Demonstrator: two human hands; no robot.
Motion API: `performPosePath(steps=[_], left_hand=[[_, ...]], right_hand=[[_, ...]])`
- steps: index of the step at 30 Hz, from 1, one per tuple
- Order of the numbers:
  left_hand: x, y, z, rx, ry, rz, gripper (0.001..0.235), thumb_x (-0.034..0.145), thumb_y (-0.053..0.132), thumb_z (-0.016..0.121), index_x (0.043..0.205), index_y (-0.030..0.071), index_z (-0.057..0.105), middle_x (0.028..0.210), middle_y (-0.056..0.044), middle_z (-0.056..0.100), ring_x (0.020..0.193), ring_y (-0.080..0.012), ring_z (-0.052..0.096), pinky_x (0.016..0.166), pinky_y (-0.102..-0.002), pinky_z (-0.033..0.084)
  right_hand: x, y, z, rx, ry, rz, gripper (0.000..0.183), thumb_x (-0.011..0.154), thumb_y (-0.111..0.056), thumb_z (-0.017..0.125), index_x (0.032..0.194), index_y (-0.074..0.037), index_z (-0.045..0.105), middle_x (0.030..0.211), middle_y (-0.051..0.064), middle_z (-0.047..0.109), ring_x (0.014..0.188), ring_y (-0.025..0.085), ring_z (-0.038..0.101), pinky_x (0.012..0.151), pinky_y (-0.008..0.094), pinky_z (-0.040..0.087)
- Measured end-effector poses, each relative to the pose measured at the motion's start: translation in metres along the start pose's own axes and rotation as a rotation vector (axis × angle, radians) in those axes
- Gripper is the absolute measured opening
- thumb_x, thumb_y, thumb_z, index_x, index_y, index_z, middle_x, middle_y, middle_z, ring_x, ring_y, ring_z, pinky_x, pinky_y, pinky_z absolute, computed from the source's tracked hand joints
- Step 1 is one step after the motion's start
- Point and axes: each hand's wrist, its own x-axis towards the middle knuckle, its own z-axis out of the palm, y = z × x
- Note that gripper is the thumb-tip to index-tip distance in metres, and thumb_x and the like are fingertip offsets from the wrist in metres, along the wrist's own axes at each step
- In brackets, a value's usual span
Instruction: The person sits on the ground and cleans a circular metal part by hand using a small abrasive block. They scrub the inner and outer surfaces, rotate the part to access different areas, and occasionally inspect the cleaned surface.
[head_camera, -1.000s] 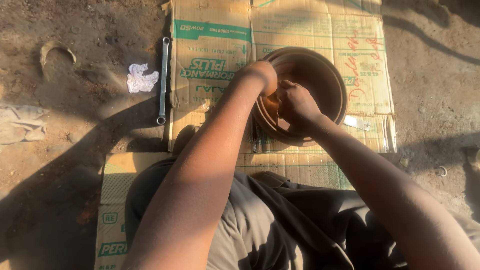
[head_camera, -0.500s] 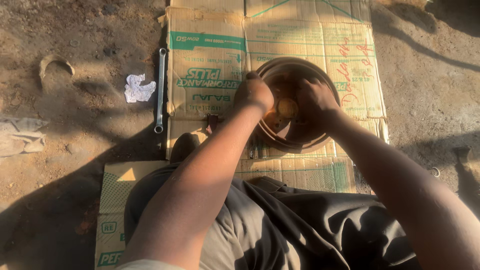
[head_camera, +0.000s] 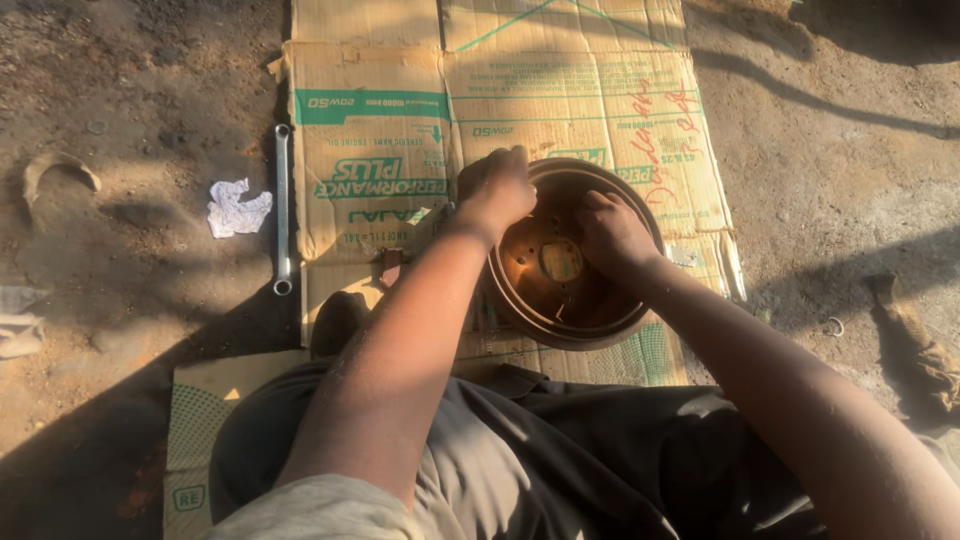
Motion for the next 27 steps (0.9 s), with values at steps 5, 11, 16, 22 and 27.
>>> performPosePath(steps=[5,11,16,22,27], left_hand=[[0.025,-0.019,0.019,-0.084,0.259,-0.019,0.028,0.086,0.017,0.067,0.111,0.004,0.065,0.119,-0.020,0.067,0.114,-0.0385,0.065,0.098,-0.049,0.054],[0.002,-0.025,-0.004,-0.224,0.474,-0.422,0.048,0.087,0.022,0.066,0.121,-0.008,0.051,0.126,-0.028,0.056,0.112,-0.0455,0.060,0.093,-0.054,0.054],[-0.011,-0.017,0.003,-0.358,0.451,-0.586,0.052,0.089,0.027,0.063,0.124,-0.009,0.049,0.128,-0.031,0.053,0.117,-0.0472,0.058,0.101,-0.055,0.049],[-0.027,0.003,-0.006,-0.524,0.277,-0.838,0.056,0.094,0.035,0.057,0.133,-0.004,0.047,0.139,-0.029,0.047,0.126,-0.0458,0.053,0.105,-0.054,0.047],[-0.033,0.015,0.000,-0.516,0.279,-0.918,0.056,0.097,0.038,0.057,0.135,-0.002,0.048,0.141,-0.025,0.048,0.128,-0.0440,0.052,0.107,-0.056,0.045]], right_hand=[[0.041,0.014,0.002,0.053,-0.044,-0.025,0.013,0.086,-0.004,0.061,0.095,-0.004,0.071,0.108,0.012,0.064,0.101,0.036,0.062,0.089,0.044,0.054],[0.111,-0.025,0.014,0.497,0.048,-0.184,0.029,0.090,-0.004,0.056,0.114,-0.001,0.072,0.122,0.021,0.064,0.111,0.040,0.062,0.093,0.044,0.053],[0.081,-0.013,0.040,0.186,-0.179,0.038,0.026,0.085,-0.011,0.062,0.106,-0.001,0.074,0.119,0.027,0.064,0.103,0.042,0.066,0.087,0.045,0.056],[0.087,-0.021,0.052,0.309,-0.067,0.217,0.024,0.100,-0.024,0.064,0.109,-0.003,0.073,0.108,0.024,0.070,0.100,0.041,0.069,0.087,0.047,0.056],[0.073,-0.024,0.006,0.131,0.054,0.396,0.019,0.088,-0.017,0.066,0.100,-0.011,0.080,0.103,0.021,0.069,0.095,0.039,0.068,0.083,0.048,0.055]])
